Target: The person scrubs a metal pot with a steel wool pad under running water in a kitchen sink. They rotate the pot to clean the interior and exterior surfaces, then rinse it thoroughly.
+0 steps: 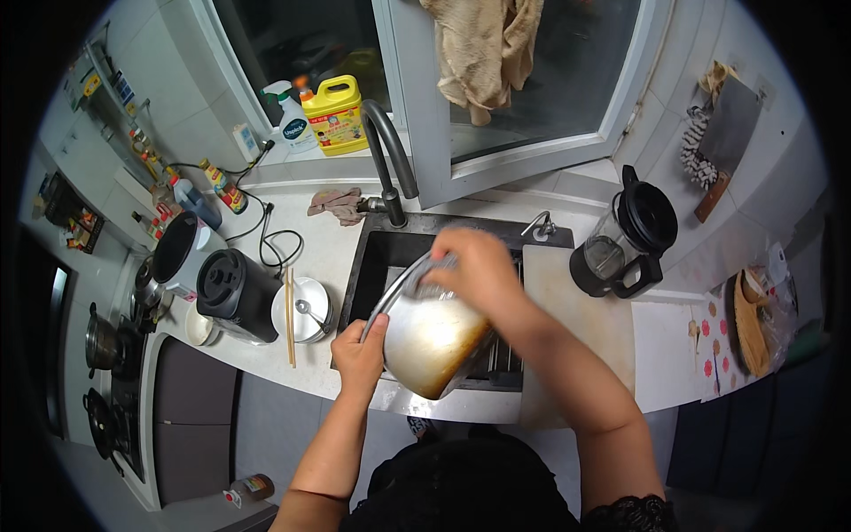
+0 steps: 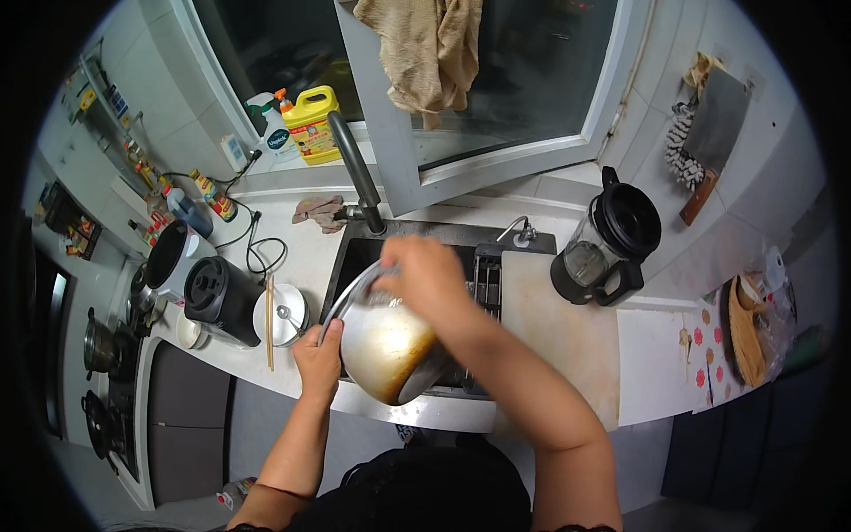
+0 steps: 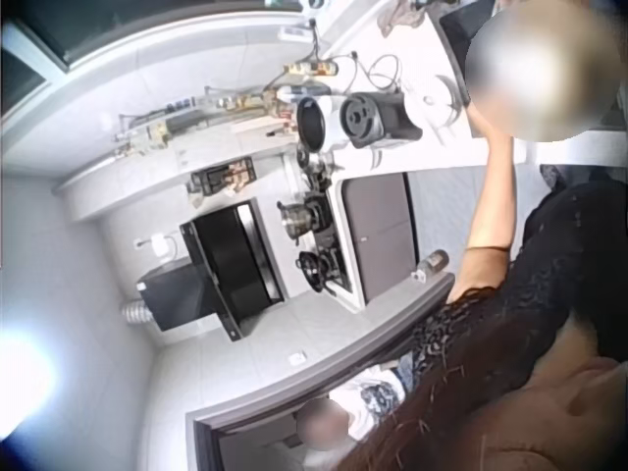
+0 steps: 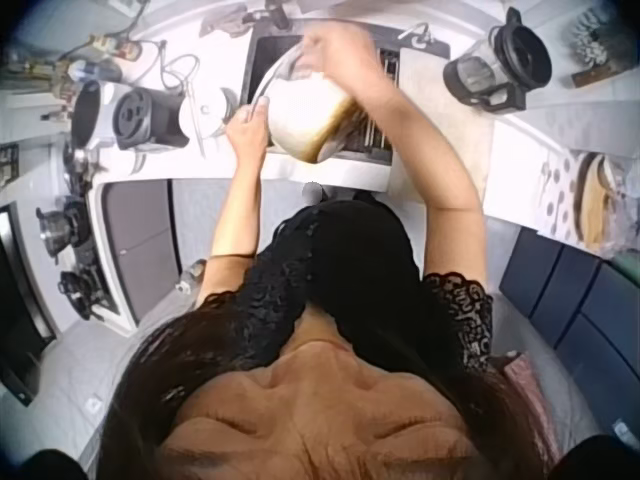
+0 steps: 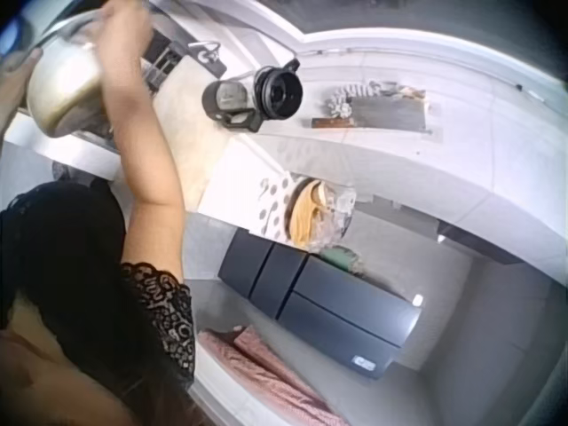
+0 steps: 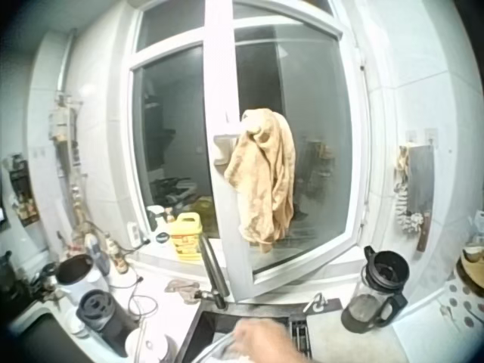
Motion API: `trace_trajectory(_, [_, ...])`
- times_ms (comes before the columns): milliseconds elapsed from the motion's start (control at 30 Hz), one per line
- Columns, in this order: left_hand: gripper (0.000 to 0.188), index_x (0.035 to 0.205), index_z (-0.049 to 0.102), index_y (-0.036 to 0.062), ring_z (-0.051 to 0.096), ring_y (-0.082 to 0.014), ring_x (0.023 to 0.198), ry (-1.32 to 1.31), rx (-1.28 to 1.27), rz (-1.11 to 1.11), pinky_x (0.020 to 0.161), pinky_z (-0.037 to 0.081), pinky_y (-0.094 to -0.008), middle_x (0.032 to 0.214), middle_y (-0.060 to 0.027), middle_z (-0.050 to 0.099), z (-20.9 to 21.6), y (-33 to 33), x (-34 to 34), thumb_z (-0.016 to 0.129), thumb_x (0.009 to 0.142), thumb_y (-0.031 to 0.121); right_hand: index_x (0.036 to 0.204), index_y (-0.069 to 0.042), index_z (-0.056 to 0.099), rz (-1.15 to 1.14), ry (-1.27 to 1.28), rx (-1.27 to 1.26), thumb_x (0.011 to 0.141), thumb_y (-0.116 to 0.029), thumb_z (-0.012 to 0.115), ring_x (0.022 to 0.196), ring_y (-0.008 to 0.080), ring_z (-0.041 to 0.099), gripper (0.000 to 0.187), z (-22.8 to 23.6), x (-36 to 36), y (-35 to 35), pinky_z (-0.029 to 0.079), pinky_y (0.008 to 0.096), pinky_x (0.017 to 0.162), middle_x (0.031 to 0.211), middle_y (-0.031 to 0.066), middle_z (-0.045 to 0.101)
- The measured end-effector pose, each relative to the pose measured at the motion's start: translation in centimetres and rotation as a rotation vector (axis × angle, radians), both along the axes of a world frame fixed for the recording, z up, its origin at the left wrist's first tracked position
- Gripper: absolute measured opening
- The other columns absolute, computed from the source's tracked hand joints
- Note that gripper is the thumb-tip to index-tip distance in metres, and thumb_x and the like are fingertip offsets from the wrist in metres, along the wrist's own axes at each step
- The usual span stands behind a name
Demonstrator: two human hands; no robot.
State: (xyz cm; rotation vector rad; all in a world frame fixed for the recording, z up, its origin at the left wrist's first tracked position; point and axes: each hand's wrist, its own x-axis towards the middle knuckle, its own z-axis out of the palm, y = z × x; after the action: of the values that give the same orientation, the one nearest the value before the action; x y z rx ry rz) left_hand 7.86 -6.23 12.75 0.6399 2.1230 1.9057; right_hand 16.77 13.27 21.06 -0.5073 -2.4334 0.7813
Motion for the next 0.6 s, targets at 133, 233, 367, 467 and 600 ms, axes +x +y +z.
trace_trajectory(133, [0.037,0.061,0.057,0.0011,0.039,-0.0034,0.052,0.037,-0.044,0.038,0.045,0.032,-0.0235,0.053,0.0041,0.047,-0.1,0.2,0.4,0.070,0.086,0.024,0.078,-0.004,0.061,0.084,0.127,0.062,0.061,-0.013,0.081,0.075,0.0296,0.060,0.028,0.1,0.7,-2.2,0.048,0.0360,0.070,0.078,0.0096,0.063])
trace_trajectory(233, [0.034,0.063,0.059,-0.0001,0.040,-0.0038,0.052,0.026,0.005,0.057,0.046,0.033,-0.0231,0.053,0.0033,0.048,-0.6,-0.5,-0.1,0.070,0.085,0.023,0.081,-0.002,0.063,-0.007,0.061,-0.221,0.065,-0.010,0.079,0.069,0.0193,0.061,0.024,-1.3,1.7,2.8,0.048,0.0284,0.067,0.075,0.0081,0.065])
trace_trajectory(367, [0.033,0.064,0.059,-0.0008,0.039,-0.0044,0.053,0.032,0.016,0.084,0.047,0.033,-0.0231,0.054,0.0027,0.048,-0.2,-0.4,-0.2,0.071,0.084,0.022,0.082,-0.003,0.061,0.020,0.046,-0.243,0.066,-0.006,0.076,0.082,0.0228,0.063,0.022,-1.5,2.6,1.3,0.049,0.0317,0.075,0.085,0.0086,0.067])
trace_trajectory(467, [0.033,0.064,0.059,-0.0012,0.039,-0.0046,0.053,0.085,-0.023,0.101,0.047,0.033,-0.0233,0.053,0.0023,0.048,-0.9,-0.6,-0.4,0.072,0.084,0.021,0.082,-0.004,0.058,0.133,0.174,-0.009,0.062,0.003,0.070,0.097,0.0284,0.061,0.025,-1.5,3.2,-3.0,0.049,0.0359,0.084,0.097,0.0084,0.067])
trace_trajectory(600, [0.033,0.063,0.059,-0.0015,0.040,-0.0048,0.053,0.128,-0.035,0.099,0.047,0.034,-0.0239,0.053,0.0014,0.048,-1.0,-0.4,-0.4,0.072,0.084,0.021,0.082,-0.002,0.058,0.064,0.291,-0.043,0.062,0.005,0.068,0.095,0.0275,0.063,0.024,-2.2,3.4,-3.5,0.049,0.0343,0.085,0.099,0.0108,0.067])
